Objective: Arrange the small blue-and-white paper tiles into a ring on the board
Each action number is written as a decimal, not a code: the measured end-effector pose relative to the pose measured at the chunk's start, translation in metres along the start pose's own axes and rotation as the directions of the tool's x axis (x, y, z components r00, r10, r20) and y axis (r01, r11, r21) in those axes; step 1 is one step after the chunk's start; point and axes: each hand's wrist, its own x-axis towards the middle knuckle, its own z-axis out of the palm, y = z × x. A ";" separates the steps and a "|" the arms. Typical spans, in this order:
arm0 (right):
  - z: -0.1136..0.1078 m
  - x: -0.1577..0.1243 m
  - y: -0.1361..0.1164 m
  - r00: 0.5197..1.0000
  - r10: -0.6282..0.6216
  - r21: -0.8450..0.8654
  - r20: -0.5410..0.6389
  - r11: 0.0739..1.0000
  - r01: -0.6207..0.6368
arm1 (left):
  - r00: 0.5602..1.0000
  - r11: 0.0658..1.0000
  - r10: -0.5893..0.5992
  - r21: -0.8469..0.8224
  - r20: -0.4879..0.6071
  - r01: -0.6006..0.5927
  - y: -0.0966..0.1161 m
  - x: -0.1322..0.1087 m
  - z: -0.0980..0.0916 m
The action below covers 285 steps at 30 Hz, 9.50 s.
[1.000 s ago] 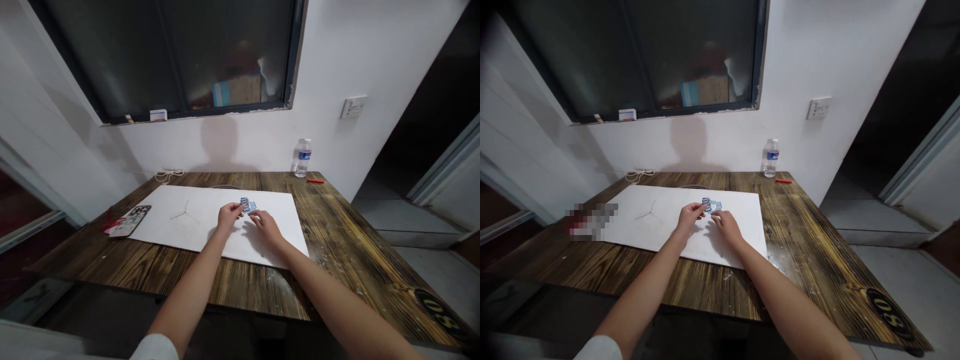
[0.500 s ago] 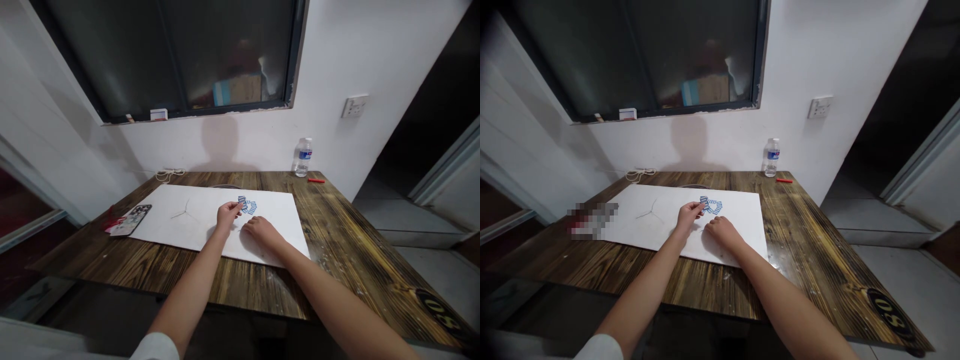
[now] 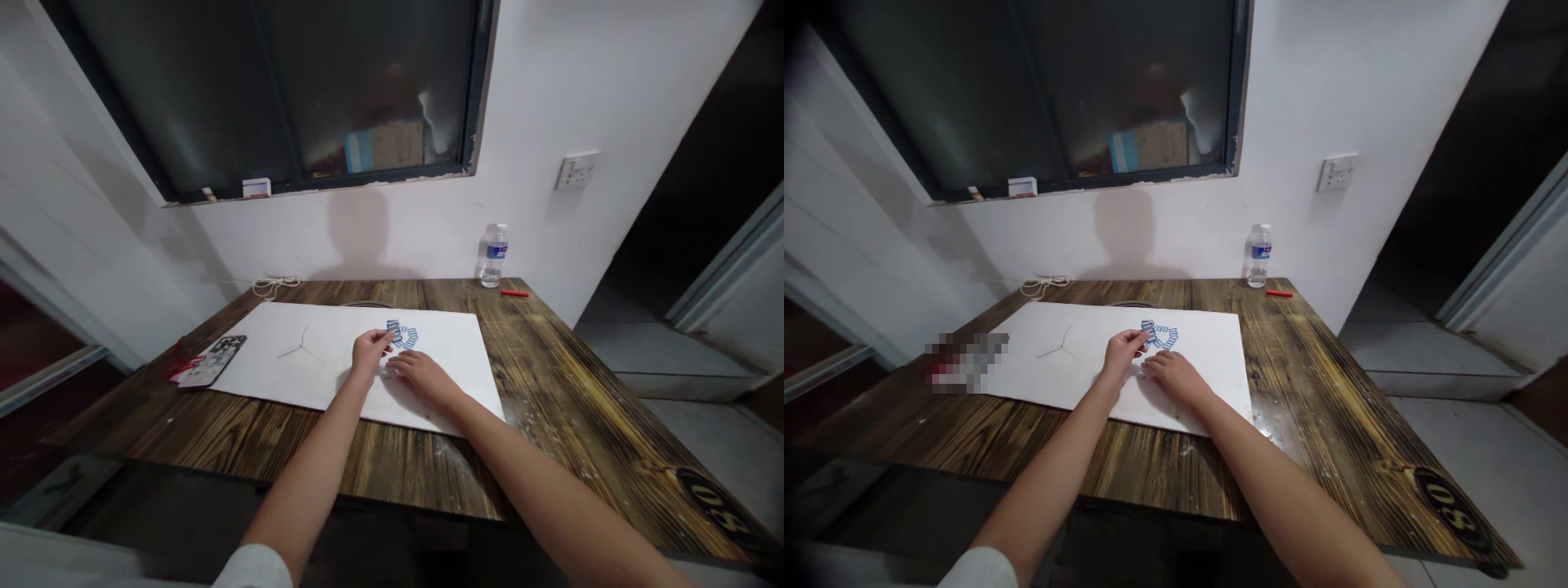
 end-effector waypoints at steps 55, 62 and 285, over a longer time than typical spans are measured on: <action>0.001 0.012 -0.031 0.946 0.202 -0.272 0.255 0.953 -0.131 | 1.000 0.998 -0.002 -0.061 0.018 0.003 0.006 -0.004 0.002; 0.001 0.007 -0.025 0.960 0.246 -0.168 0.132 0.960 -0.223 | 1.000 0.999 0.001 -0.054 0.015 0.000 0.007 -0.005 0.002; 0.018 0.039 0.069 0.776 0.549 0.747 -0.311 0.646 -0.158 | 0.991 0.993 -0.106 0.051 0.077 0.103 -0.002 0.006 -0.006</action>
